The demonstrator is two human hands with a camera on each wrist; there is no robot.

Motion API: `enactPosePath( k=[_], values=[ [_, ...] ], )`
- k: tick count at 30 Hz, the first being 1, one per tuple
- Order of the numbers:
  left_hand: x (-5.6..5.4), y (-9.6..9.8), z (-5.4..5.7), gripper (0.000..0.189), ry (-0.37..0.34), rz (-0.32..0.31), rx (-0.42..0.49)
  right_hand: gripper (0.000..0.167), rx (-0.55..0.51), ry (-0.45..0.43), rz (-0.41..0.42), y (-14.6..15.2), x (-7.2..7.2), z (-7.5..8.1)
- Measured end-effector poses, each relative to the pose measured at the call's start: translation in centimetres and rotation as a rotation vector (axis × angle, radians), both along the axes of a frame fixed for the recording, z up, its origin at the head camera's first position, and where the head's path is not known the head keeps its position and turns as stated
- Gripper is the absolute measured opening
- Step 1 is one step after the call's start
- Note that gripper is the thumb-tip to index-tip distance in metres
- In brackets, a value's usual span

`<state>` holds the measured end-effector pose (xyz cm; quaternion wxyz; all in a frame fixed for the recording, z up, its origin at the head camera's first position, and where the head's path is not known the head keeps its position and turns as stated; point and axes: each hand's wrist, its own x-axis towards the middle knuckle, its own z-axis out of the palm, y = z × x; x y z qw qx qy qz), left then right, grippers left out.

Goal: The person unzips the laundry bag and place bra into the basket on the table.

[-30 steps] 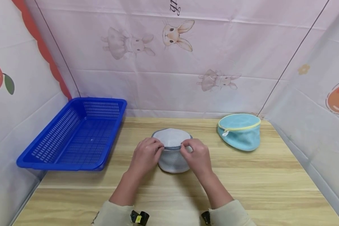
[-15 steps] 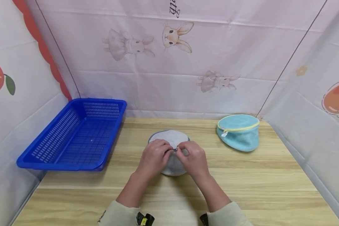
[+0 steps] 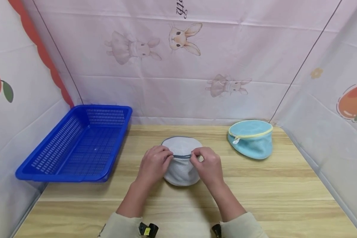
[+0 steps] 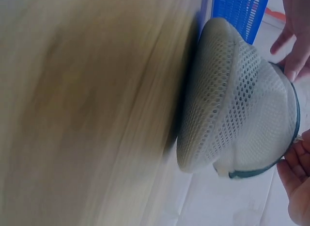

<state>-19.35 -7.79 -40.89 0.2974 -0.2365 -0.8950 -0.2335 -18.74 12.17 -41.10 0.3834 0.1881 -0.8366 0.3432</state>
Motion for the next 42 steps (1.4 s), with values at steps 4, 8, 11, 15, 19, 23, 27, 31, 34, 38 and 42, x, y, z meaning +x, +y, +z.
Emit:
enactPosePath(
  k=[4,8,11,15,19,23,27,31,34,38,42],
  values=[
    [0.1,0.7,0.2,0.006,0.008,-0.049,0.003,0.011,0.020,0.012,0.025,-0.7,0.2,0.0],
    [0.4,1.7,0.2,0.004,0.026,-0.106,-0.002,0.009,0.051,0.036,0.062,-1.4,0.4,0.1],
    [0.6,2.1,0.1,0.004,0.034,-0.114,-0.007,0.010,0.057,0.047,0.067,-1.7,0.5,0.1],
    [0.6,1.9,0.1,0.003,0.029,-0.086,-0.006,0.011,0.053,0.046,0.048,-1.5,0.4,0.1],
    [0.4,1.2,0.2,0.004,0.016,-0.058,-0.002,0.010,0.046,0.037,0.027,-1.0,0.2,0.3],
    [0.3,-0.1,0.2,0.005,0.001,-0.015,0.014,0.009,0.018,0.029,-0.008,-0.3,0.0,0.4],
    [0.2,-1.3,0.0,0.004,-0.025,0.044,0.018,0.009,0.000,0.019,-0.017,0.0,-0.3,0.4],
    [0.1,-1.6,0.0,0.004,-0.048,0.065,0.004,0.008,-0.003,-0.002,-0.007,-0.1,-0.3,0.3],
    [0.2,-1.3,0.1,0.005,-0.045,0.046,-0.002,0.008,-0.001,-0.006,0.007,-0.4,-0.1,0.3],
    [0.3,-0.3,0.1,0.006,-0.021,-0.020,-0.003,0.009,0.015,0.014,0.028,-0.9,0.2,0.2],
    [0.5,0.9,0.2,0.006,0.002,-0.074,-0.013,0.009,0.042,0.024,0.048,-1.5,0.4,0.0]
  ],
)
